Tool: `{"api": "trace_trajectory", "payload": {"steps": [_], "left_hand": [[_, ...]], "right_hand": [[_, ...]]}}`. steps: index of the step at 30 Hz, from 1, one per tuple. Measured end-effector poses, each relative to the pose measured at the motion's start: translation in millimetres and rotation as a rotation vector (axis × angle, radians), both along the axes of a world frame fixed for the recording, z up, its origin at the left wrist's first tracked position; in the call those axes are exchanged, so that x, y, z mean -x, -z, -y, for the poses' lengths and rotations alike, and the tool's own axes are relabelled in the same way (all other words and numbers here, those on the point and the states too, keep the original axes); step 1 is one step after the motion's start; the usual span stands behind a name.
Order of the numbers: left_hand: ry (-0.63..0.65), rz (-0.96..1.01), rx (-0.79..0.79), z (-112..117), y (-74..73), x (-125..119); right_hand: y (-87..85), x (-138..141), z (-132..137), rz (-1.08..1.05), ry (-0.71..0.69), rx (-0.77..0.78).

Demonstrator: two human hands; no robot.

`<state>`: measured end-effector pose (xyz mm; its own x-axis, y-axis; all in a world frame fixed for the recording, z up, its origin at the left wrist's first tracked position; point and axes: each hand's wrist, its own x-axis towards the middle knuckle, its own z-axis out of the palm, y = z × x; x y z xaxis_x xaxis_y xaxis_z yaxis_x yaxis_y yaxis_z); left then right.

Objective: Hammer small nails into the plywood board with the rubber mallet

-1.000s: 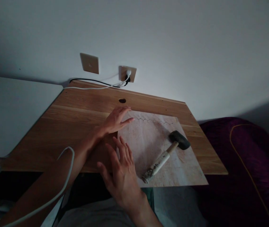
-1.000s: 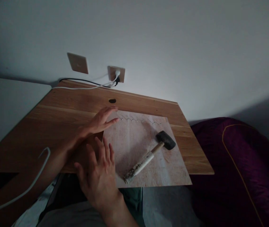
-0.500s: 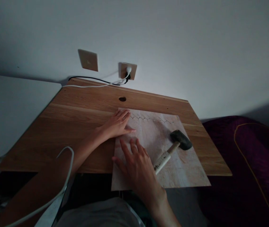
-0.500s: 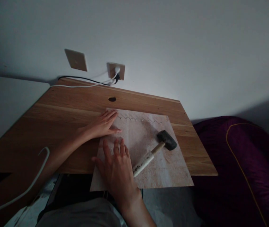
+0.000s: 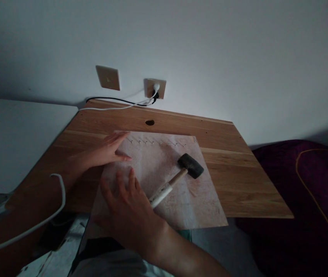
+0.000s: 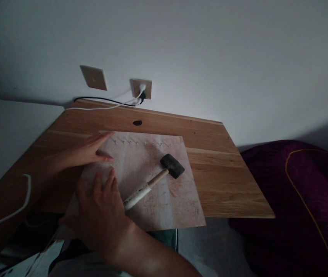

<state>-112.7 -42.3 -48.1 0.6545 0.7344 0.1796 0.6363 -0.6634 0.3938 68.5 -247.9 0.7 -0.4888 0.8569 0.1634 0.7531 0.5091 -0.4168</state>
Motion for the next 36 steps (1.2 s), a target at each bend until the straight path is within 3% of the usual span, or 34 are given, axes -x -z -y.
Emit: {"api": "trace_trajectory", "payload": {"steps": [3,7,9,11,15,18,21,25,36], "left_hand": [[-0.076,-0.03,0.014,-7,-9.2,2],[-0.224,-0.039,-0.078,-11,-10.8,-32],[-0.241,-0.014,-0.157,-13,-7.0,-50],[-0.19,0.029,-0.203,-13,-3.1,-62],[-0.088,0.102,-0.251,-10,-1.1,-68],[-0.107,0.15,-0.243,-8,-1.3,-65],[-0.118,0.246,-0.149,-8,2.3,-62],[-0.096,0.286,-0.1,-9,8.9,-58],[-0.029,0.22,-0.221,-1,4.6,-60]], "right_hand": [[-11.6,-26,-10,-0.026,-0.161,0.022],[-30.7,-91,-50,-0.12,-0.189,0.077],[-35.2,-126,-82,-0.286,-0.107,0.082],[-31.1,-158,-116,-0.394,0.082,0.065],[2.9,-202,-169,-0.479,0.412,-0.135],[31.3,-213,-180,-0.48,0.488,-0.179],[44.9,-215,-178,-0.427,0.494,-0.205],[45.5,-215,-175,-0.319,0.441,-0.241],[50.0,-213,-174,-0.167,0.286,-0.235]]}}
